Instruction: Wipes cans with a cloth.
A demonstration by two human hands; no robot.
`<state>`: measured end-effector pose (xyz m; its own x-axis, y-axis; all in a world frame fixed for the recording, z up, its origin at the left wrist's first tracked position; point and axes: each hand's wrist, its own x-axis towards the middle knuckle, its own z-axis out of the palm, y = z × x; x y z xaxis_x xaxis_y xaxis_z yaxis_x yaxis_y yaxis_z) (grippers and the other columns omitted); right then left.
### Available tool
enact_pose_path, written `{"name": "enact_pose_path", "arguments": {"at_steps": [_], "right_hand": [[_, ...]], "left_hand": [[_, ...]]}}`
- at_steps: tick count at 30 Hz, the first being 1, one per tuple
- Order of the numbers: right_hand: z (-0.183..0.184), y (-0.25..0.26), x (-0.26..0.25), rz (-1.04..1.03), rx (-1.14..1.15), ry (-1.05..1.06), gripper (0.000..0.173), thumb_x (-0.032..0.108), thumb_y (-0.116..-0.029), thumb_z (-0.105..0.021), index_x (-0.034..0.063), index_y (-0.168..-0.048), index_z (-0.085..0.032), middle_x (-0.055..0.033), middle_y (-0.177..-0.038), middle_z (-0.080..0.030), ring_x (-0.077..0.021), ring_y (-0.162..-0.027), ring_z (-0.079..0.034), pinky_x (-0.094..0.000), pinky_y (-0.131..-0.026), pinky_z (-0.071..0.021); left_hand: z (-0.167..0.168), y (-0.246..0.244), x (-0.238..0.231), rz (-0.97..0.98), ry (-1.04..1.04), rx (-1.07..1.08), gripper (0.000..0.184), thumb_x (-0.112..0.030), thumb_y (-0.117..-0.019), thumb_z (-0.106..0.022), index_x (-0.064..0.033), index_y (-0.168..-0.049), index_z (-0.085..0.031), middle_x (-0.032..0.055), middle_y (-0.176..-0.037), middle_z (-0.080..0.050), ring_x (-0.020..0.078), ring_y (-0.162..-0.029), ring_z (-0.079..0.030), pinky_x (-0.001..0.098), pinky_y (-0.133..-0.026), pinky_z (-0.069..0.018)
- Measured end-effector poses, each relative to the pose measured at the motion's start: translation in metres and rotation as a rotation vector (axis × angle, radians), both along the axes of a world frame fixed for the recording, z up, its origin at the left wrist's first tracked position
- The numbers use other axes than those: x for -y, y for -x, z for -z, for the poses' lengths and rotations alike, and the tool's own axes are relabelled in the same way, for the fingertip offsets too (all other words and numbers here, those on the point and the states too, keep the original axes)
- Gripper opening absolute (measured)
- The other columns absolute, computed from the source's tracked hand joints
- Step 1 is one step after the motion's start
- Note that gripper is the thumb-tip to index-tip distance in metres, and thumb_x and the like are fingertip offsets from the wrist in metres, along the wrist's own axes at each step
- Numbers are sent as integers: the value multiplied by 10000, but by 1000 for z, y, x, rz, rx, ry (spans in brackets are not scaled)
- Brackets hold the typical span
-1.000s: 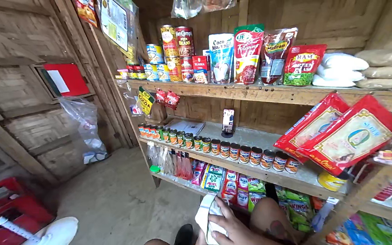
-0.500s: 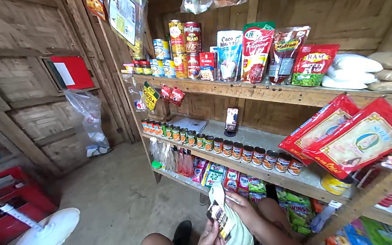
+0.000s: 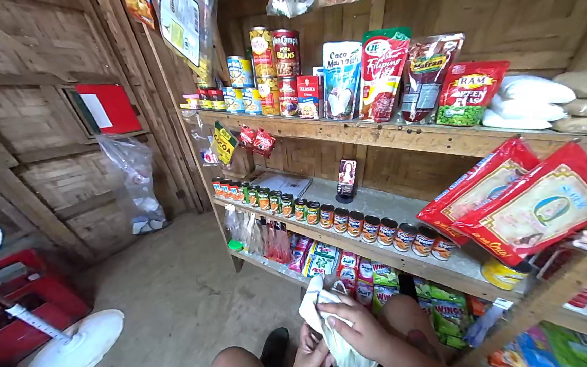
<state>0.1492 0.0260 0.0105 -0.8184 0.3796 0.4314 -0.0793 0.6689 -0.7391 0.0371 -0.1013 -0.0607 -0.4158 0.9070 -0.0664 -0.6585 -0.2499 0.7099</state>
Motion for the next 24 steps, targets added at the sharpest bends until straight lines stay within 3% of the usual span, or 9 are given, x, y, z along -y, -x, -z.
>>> {"name": "enact_pose_path", "arguments": {"at_steps": [4,7,12,13,16,17,18,21,24], "right_hand": [[-2,-4,3,42,-82,610,369,105,-1040,-477,-52,-1349,-603,-126,-1350,-648,-98,-1231,-615,-296,-1085,-492],[-1,-5,10,132,-102,1010,376,169,-1057,-411,34,-1355,-597,-70,-1254,-688,-116,-1130,-662,-323,-994,-557],[-2,-8,17,16,-161,1484,505,394,-1123,-237,82,-1353,-560,-129,-1156,-714,-216,-1063,-699,-420,-914,-593],[-21,-12,24,17,-142,1475,523,385,-1127,-187,72,-1356,-538,-124,-1147,-712,-194,-1045,-702,-386,-891,-597],[-158,-16,62,385,128,1485,469,211,-1143,-131,33,-1345,-515,-102,-1089,-628,-112,-953,-617,-253,-852,-496],[-167,-15,62,426,184,1455,446,175,-1142,-153,26,-1354,-516,-102,-1109,-626,-103,-965,-615,-241,-869,-493],[-156,-14,56,415,176,1439,414,157,-1139,-196,13,-1338,-530,-112,-1103,-634,-112,-963,-621,-251,-875,-496],[-13,-15,2,69,9,1213,359,185,-1114,-364,-7,-1362,-538,-120,-1193,-694,-135,-1071,-679,-314,-929,-571],[7,-5,-6,278,22,1183,366,102,-1055,-503,36,-1413,-537,-127,-1186,-713,-183,-1046,-711,-376,-923,-600]], "left_hand": [[0,-1,-1,-15,-106,-95,976,-259,-771,-895,-87,-1476,-242,68,-1226,-675,165,-1026,-705,365,-881,-603],[-12,-5,2,-61,-141,-245,1032,-124,-745,-880,-53,-1505,-186,81,-1330,-624,173,-1124,-685,390,-970,-586],[-14,-2,-2,-175,-201,-612,969,12,-696,-884,15,-1486,-323,79,-1423,-578,130,-1255,-615,344,-1069,-537],[-14,1,-3,-194,-198,-694,960,-26,-696,-899,31,-1478,-344,86,-1429,-575,118,-1272,-603,326,-1082,-525],[-14,13,-6,-201,-156,-846,959,-82,-716,-901,92,-1485,-353,167,-1453,-553,145,-1295,-593,314,-1096,-511],[-14,16,-5,-204,-129,-883,957,-90,-719,-900,97,-1485,-358,189,-1453,-545,155,-1301,-588,315,-1102,-504],[-14,20,-5,-214,-105,-939,953,-140,-732,-901,97,-1485,-367,205,-1449,-541,155,-1303,-583,310,-1104,-495],[-13,29,-4,-250,-86,-1039,947,-232,-777,-886,90,-1496,-360,219,-1450,-541,150,-1303,-582,310,-1110,-484],[-12,35,-6,-284,-96,-1014,956,-196,-770,-886,101,-1491,-334,198,-1441,-552,134,-1288,-594,299,-1098,-499]]}}
